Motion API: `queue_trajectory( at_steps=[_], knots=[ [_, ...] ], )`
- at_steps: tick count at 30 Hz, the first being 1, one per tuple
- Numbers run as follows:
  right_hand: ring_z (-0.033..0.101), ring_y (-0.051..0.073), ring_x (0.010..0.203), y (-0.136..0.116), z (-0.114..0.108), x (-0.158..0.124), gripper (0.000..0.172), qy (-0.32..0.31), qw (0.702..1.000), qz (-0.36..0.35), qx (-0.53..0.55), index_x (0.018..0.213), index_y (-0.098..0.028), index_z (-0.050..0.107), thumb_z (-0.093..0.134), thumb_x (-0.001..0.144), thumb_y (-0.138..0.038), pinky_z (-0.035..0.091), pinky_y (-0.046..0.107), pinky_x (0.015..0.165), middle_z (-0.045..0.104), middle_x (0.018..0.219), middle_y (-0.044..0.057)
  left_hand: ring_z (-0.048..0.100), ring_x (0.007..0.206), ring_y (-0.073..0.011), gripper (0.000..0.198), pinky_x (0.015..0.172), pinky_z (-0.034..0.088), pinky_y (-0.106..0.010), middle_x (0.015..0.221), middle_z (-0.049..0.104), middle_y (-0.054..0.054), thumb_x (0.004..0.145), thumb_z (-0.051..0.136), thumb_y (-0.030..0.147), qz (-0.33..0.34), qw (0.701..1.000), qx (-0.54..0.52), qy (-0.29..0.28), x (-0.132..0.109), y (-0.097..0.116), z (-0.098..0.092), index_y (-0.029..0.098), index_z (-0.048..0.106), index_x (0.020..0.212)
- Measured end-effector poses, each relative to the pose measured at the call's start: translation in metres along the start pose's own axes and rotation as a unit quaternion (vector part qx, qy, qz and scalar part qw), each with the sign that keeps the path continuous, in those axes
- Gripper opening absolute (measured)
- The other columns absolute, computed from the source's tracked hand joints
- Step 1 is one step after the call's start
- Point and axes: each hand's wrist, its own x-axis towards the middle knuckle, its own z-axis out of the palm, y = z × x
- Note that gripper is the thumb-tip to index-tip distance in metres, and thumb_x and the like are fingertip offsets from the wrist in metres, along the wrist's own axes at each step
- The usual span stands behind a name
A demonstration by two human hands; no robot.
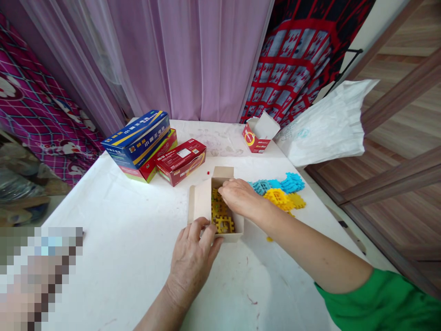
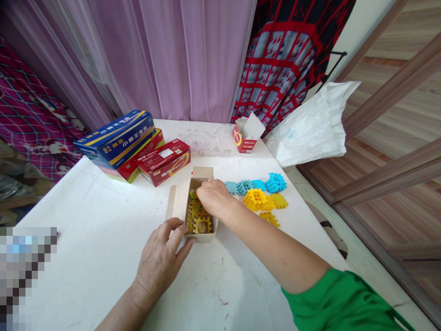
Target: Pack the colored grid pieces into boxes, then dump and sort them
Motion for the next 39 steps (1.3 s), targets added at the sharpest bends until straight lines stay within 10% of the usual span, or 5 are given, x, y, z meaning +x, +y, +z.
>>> queue_trajectory(
  at_steps=[13, 39],
  knots=[
    [0.068, 0.024, 0.098, -0.004, -0.009, 0.023, 0.026, -0.082, 0.997, -0.002, -0.004, 0.098, -0.014, 0.076, 0.054, 0.083, -0.014, 0.05, 0.027, 0.075, 0.074, 0.102, 0.014, 0.061, 0.085, -0.019, 0.018, 0.072, 0.053, -0.033, 0.101, 0.06, -0.006, 0.084, 0.064, 0.024, 0.003, 1.0, -0.003, 0.002, 0.0, -0.001, 0.002, 0.02, 0.055, 0.1],
    [0.068, 0.022, 0.097, -0.011, 0.001, 0.023, 0.033, -0.043, 0.999, 0.006, 0.01, 0.1, -0.009, 0.073, 0.042, 0.088, -0.007, 0.051, 0.027, 0.076, 0.073, 0.106, 0.016, 0.061, 0.083, -0.0184, 0.016, 0.071, 0.053, -0.032, 0.101, 0.06, -0.007, 0.086, 0.061, 0.025, 0.006, 1.0, -0.008, 0.0, 0.0, -0.002, 0.001, 0.02, 0.056, 0.1]
  ],
)
